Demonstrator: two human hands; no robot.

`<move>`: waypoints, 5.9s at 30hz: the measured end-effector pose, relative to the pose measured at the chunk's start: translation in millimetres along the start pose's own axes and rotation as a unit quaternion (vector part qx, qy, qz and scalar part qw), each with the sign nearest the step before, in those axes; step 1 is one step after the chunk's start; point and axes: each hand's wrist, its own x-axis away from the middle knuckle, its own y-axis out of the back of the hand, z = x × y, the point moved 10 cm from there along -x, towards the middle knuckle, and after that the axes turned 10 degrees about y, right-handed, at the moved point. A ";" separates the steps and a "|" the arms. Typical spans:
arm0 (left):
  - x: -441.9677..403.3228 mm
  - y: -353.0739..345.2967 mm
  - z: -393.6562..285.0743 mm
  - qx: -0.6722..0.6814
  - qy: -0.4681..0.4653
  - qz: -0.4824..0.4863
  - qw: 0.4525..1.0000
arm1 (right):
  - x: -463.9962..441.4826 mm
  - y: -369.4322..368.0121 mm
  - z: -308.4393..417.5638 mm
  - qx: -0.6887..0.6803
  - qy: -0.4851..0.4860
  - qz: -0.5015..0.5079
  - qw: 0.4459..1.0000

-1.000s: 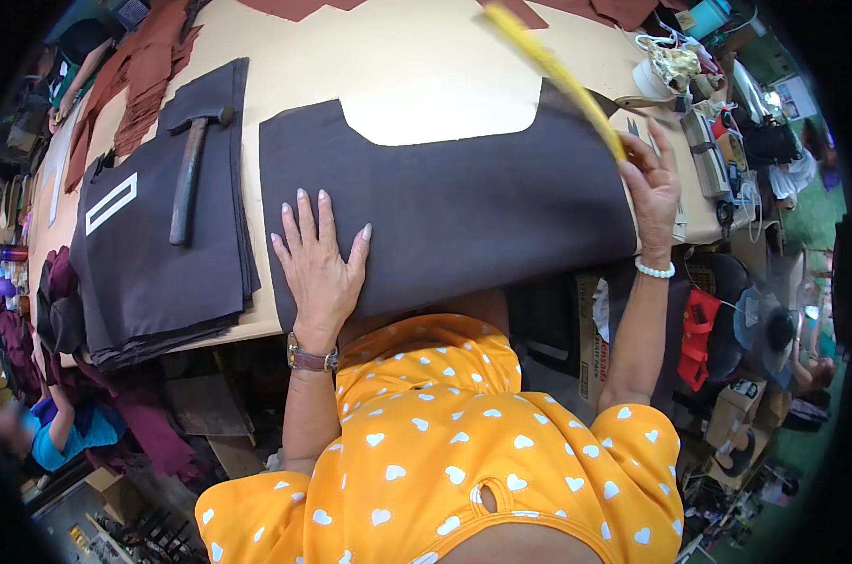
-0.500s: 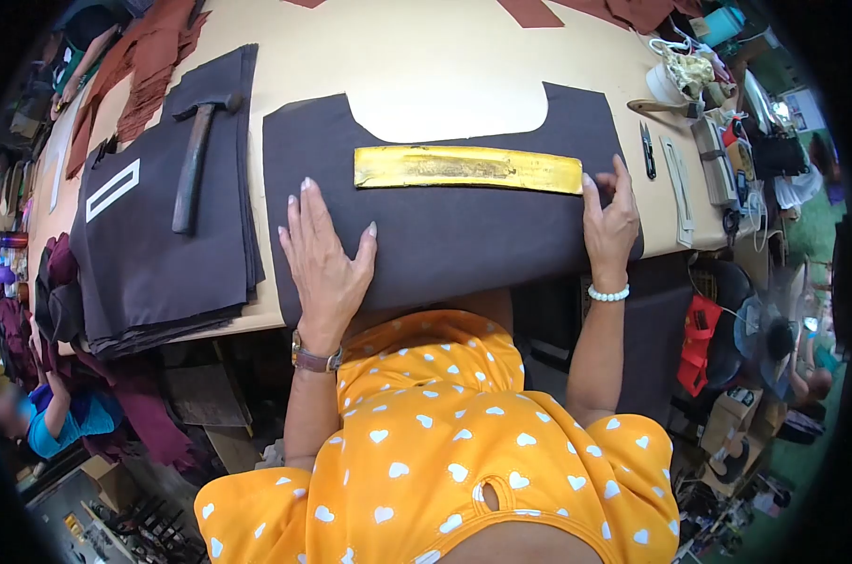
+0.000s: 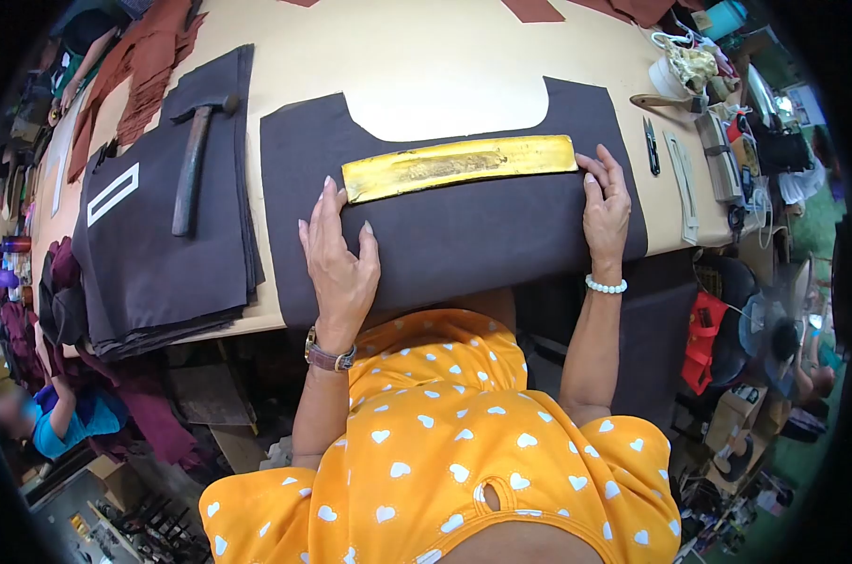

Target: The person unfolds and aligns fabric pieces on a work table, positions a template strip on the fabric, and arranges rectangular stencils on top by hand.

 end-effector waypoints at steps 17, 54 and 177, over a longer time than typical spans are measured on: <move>-1.4 -4.0 0.3 -0.027 -0.015 0.003 1.000 | 1.7 -1.2 -3.3 0.002 -0.015 0.003 1.000; 0.3 -8.1 0.6 -0.071 -0.032 0.014 0.997 | 2.2 -2.9 -5.4 0.043 0.012 0.007 0.999; -50.1 -27.4 -31.3 0.047 -0.127 0.209 0.968 | 19.7 -31.1 28.1 0.007 -0.094 0.037 0.995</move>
